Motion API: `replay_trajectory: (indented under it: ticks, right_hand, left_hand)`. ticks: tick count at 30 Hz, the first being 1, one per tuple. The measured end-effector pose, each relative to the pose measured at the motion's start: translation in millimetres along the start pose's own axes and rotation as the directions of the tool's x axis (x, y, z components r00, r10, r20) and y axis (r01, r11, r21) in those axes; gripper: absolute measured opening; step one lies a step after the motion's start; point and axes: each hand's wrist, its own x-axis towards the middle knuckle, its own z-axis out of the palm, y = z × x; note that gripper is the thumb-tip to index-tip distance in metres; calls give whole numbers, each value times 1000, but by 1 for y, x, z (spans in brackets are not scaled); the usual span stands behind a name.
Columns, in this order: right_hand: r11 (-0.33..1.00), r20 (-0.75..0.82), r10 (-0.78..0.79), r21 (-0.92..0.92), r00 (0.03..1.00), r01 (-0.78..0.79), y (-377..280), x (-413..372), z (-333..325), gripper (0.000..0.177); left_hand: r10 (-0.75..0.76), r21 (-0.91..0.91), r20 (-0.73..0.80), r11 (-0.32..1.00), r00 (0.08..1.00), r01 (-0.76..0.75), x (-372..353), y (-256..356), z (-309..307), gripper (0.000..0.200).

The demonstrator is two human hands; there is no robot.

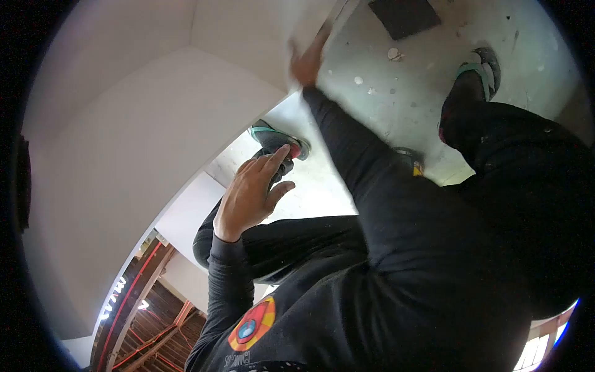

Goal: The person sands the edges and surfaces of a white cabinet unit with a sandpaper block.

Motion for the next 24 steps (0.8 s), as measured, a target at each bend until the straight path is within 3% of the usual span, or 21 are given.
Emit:
replay_trajectory:
  ticks: [1,2,3,5,7,8,9,11,12,14,15,16,17,18,19,21,22,23,24]
  right_hand:
    - [992,171,123,-47,977,-116,-8,-60,8,105]
    - [942,350,284,69,892,-327,-36,-99,-5,107]
    - [785,475,415,244,776,-569,-45,-122,-9,108]
    - [746,396,400,383,826,-545,-54,-106,-7,97]
    - [921,132,172,331,976,-207,-28,-54,1,80]
    - [930,48,118,346,992,-127,-20,-19,-5,66]
    - [976,62,122,177,991,-131,-21,29,-18,61]
    - [939,67,141,306,988,-155,21,86,-23,56]
    - [938,74,140,310,987,-156,28,78,-14,56]
    - [997,78,-24,68,997,19,48,51,5,58]
    - [976,163,216,-30,963,-214,24,9,3,57]
    - [948,-1,134,-290,991,-129,21,-50,28,57]
    - [870,113,448,172,887,-462,-45,-76,9,60]
    - [763,216,557,249,802,-597,-49,-99,6,75]
    - [762,221,560,242,799,-601,-56,-96,-2,75]
    - [592,328,700,231,634,-773,-77,-90,-9,77]
    - [601,227,703,318,674,-734,-47,-73,15,69]
    - [610,240,689,319,684,-725,-51,-59,14,69]
    - [741,173,607,230,776,-631,-54,-44,7,69]
  left_hand:
    - [16,9,-32,1000,999,-15,3,-2,1,57]
    - [31,12,-41,999,999,-30,4,-3,2,54]
    - [30,7,-41,1000,999,-30,4,-6,3,54]
    - [-2,37,12,999,1000,1,1,-14,5,44]
    - [-45,37,19,998,999,44,-3,-14,8,41]
    - [-71,28,24,997,997,71,-3,-13,11,38]
    - [-70,21,19,997,997,69,-3,-14,14,38]
    - [-89,34,43,996,995,88,-7,-18,16,36]
    - [-96,34,39,995,995,95,-9,-19,16,36]
    - [-91,73,83,994,992,85,-9,-19,18,35]
    - [-88,66,71,994,994,83,-9,-22,21,35]
    - [-43,37,-2,998,999,43,-12,-22,25,34]
    - [2,13,-70,1000,998,-1,-15,-22,27,34]
    - [5,9,-70,1000,998,-4,-15,-21,25,34]
    - [-10,16,-31,1000,999,10,-18,-19,22,33]
    - [-34,44,32,998,999,33,-26,-26,19,32]
    - [-17,37,11,999,1000,16,-15,-29,24,33]
    - [-11,31,22,999,1000,10,-14,-33,24,33]
    - [-13,32,5,999,1000,13,-12,-36,26,33]
